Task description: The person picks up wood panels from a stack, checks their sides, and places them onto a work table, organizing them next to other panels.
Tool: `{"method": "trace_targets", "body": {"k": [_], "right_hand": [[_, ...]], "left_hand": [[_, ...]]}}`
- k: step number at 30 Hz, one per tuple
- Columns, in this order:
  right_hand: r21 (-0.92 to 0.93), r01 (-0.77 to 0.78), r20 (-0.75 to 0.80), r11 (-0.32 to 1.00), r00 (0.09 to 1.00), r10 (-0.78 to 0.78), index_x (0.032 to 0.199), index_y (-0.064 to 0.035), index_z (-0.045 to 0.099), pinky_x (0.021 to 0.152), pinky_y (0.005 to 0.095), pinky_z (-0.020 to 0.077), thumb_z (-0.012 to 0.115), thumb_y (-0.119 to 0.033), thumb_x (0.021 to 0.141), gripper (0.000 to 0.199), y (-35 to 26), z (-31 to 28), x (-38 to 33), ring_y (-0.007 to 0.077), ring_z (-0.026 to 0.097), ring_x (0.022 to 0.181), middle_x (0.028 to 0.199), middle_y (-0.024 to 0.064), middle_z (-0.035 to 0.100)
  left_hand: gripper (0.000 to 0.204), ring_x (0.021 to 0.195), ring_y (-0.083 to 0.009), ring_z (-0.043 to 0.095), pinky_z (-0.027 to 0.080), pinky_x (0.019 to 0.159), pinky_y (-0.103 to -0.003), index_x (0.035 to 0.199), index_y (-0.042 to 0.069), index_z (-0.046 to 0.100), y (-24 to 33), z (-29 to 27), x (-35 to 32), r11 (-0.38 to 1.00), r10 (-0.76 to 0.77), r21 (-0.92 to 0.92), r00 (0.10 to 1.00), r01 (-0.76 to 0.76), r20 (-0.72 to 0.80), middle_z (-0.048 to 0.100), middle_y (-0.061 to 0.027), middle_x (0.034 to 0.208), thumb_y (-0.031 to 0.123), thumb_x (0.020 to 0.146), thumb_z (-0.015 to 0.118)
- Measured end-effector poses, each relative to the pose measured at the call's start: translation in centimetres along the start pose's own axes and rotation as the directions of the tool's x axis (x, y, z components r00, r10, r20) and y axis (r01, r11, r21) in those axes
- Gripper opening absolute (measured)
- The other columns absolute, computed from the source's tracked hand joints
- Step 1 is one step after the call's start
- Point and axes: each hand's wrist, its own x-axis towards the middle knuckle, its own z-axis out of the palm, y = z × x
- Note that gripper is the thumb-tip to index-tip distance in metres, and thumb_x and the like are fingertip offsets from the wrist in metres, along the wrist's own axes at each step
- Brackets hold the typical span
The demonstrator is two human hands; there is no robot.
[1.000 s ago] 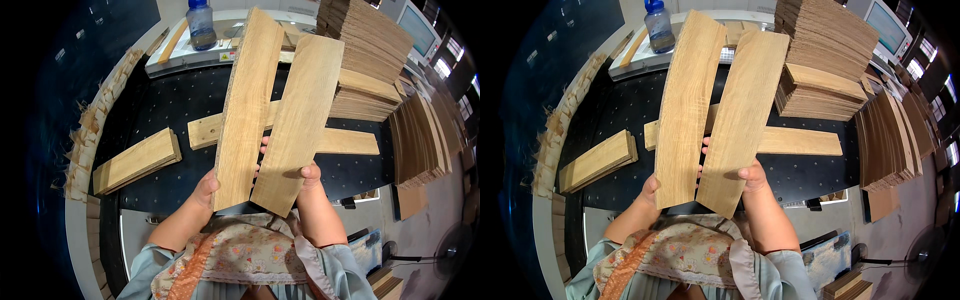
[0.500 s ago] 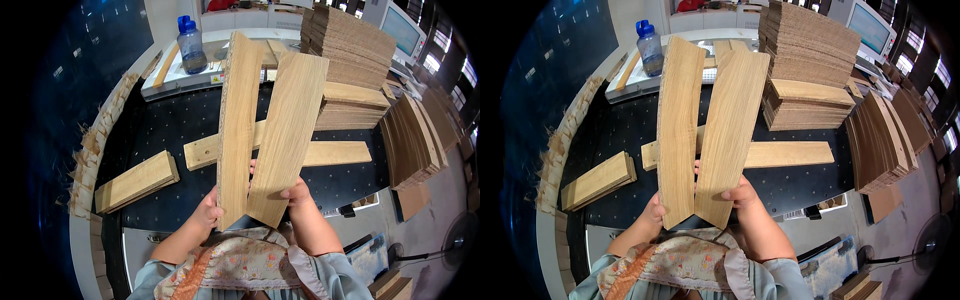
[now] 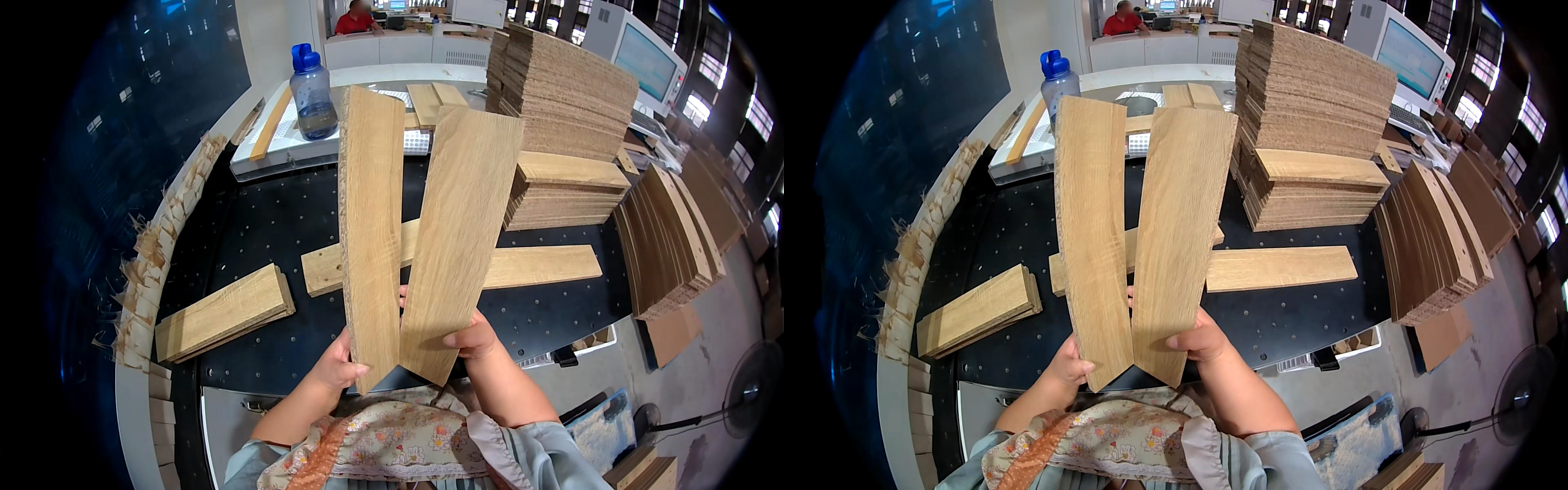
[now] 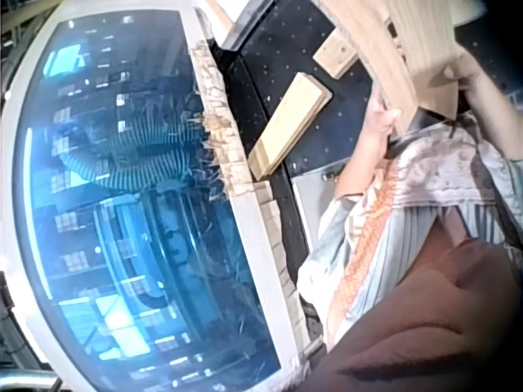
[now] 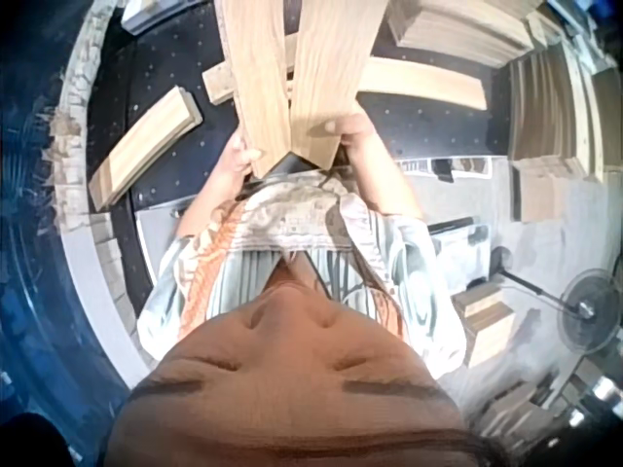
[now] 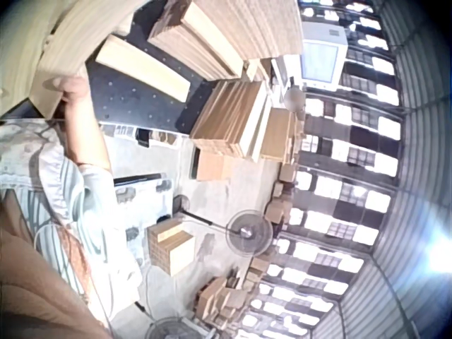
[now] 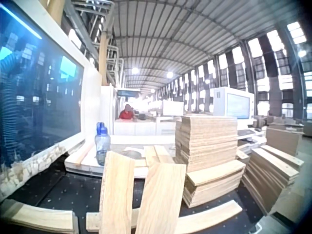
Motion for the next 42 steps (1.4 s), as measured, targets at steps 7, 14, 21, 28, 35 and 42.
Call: {"method": "trace_targets", "body": {"k": [7, 14, 21, 28, 35, 42], "right_hand": [[-0.060, -0.126, -0.069, 0.990, 0.990, 0.122, 0.133, 0.0040, 0.038, 0.100, 0.0379, 0.0378, 0.061, -0.007, 0.050, 0.087, 0.3, 0.1, -0.2, 0.0275, 0.052, 0.117, 0.125, 0.0153, 0.054], [-0.079, -0.094, -0.041, 0.992, 0.995, 0.091, 0.133, 0.0039, 0.038, 0.098, 0.0368, 0.0394, 0.061, -0.006, 0.054, 0.083, 0.9, -0.1, -0.5, 0.0240, 0.052, 0.115, 0.124, 0.0132, 0.054], [-0.176, -0.028, 0.005, 0.984, 1.000, 0.029, 0.132, 0.0046, 0.039, 0.103, 0.0381, 0.0344, 0.060, -0.008, 0.054, 0.082, 1.8, 0.2, -0.8, 0.0258, 0.048, 0.120, 0.128, 0.0139, 0.051], [-0.121, -0.065, 0.101, 0.991, 0.992, 0.078, 0.132, 0.0052, 0.041, 0.107, 0.0391, 0.0301, 0.062, -0.011, 0.055, 0.082, 1.9, 2.8, -0.9, 0.0283, 0.044, 0.126, 0.136, 0.0172, 0.045], [-0.170, -0.063, 0.286, 0.983, 0.952, 0.110, 0.133, 0.0035, 0.041, 0.107, 0.0366, 0.0295, 0.059, -0.009, 0.060, 0.077, 1.5, 3.6, -0.9, 0.0236, 0.042, 0.127, 0.137, 0.0143, 0.045], [-0.218, 0.118, 0.256, 0.969, 0.965, -0.060, 0.128, 0.0070, 0.043, 0.103, 0.0428, 0.0341, 0.058, -0.003, 0.056, 0.075, -3.4, 3.2, -0.3, 0.0306, 0.047, 0.121, 0.129, 0.0197, 0.050]], "left_hand": [[0.093, 0.129, -0.0197, 0.036, 0.027, 0.106, -0.035, 0.141, -0.001, 0.025, -0.8, -1.6, -0.6, 0.995, 0.034, 0.087, 0.998, -0.039, 0.059, 0.039, -0.0097, 0.138, 0.018, 0.062, 0.072], [0.072, 0.118, -0.0198, 0.049, 0.037, 0.099, -0.034, 0.132, -0.003, 0.039, -0.6, -2.8, -1.0, 0.993, 0.041, 0.111, 0.997, -0.034, -0.065, 0.053, -0.0102, 0.125, -0.006, 0.062, 0.055], [0.051, 0.107, -0.0225, 0.058, 0.044, 0.094, -0.038, 0.125, -0.002, 0.042, 1.5, 0.0, 1.0, 0.973, 0.231, 0.080, 0.922, -0.217, -0.311, 0.057, -0.0132, 0.118, -0.009, 0.075, 0.051], [0.072, 0.093, -0.0197, 0.060, 0.049, 0.083, -0.033, 0.139, 0.004, 0.022, -0.7, 0.0, 2.0, 0.919, 0.376, 0.248, 0.874, -0.307, -0.309, 0.057, -0.0152, 0.109, 0.036, 0.088, 0.059], [0.092, 0.063, -0.0079, 0.042, 0.040, 0.053, -0.019, 0.146, 0.011, 0.013, -0.8, -0.9, 2.4, 0.981, 0.178, -0.065, 0.979, -0.185, -0.100, 0.045, -0.0011, 0.083, 0.069, 0.082, 0.046], [0.079, 0.058, -0.0130, 0.042, 0.039, 0.046, -0.024, 0.114, 0.004, 0.043, -0.6, -0.5, 4.1, 0.966, 0.068, -0.253, 0.997, -0.056, 0.041, 0.049, -0.0067, 0.086, 0.076, 0.082, 0.031]]}}
